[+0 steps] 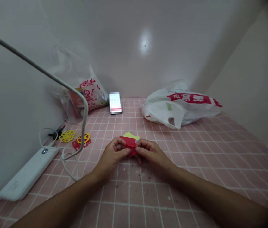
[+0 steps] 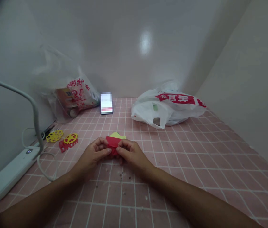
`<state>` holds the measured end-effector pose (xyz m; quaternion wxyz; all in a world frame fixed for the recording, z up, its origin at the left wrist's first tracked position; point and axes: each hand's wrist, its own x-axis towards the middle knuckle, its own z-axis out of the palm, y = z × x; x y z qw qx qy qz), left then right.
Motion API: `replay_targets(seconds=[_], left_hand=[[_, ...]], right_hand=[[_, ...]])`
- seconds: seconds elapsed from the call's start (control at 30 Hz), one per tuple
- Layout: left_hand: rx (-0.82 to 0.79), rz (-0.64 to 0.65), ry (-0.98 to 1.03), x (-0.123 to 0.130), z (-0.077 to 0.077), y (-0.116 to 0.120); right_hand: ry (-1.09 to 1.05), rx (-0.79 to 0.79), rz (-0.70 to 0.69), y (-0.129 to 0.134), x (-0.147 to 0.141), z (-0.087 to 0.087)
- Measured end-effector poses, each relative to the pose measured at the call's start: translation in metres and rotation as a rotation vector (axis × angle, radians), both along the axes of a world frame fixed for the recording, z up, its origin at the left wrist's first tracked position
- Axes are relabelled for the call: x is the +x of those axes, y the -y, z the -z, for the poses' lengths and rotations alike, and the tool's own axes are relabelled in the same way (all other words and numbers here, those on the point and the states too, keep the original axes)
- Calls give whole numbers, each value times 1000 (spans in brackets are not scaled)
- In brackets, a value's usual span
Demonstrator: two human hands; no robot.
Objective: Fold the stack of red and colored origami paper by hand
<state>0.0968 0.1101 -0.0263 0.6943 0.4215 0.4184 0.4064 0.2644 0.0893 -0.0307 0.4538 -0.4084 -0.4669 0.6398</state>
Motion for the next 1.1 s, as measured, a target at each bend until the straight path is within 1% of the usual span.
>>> replay_targets(seconds=[0.13, 0.23, 0.33, 0.43, 0.6, 0.77, 0.97, 1.1], left_hand=[[21, 40, -5, 1, -2, 0], [14, 26, -47, 2, -3, 0], [11, 16, -47, 2, -2, -1], [25, 22, -31, 2, 0, 0], [109, 26, -34, 1, -1, 2], [191, 12, -95, 2, -1, 4], [202, 19, -101, 0, -1, 4], [214, 3, -101, -2, 1, 4]], right_hand=[[-17, 10, -11, 0, 0, 2], [-58, 28, 5, -1, -1, 2], [-84, 53, 27, -2, -2, 0], [-56, 71, 44, -2, -2, -1], [-30, 59, 74, -1, -2, -1], [-26, 80, 87, 0, -2, 1], [-26, 124, 81, 2, -3, 3], [6, 202, 90, 3, -2, 4]])
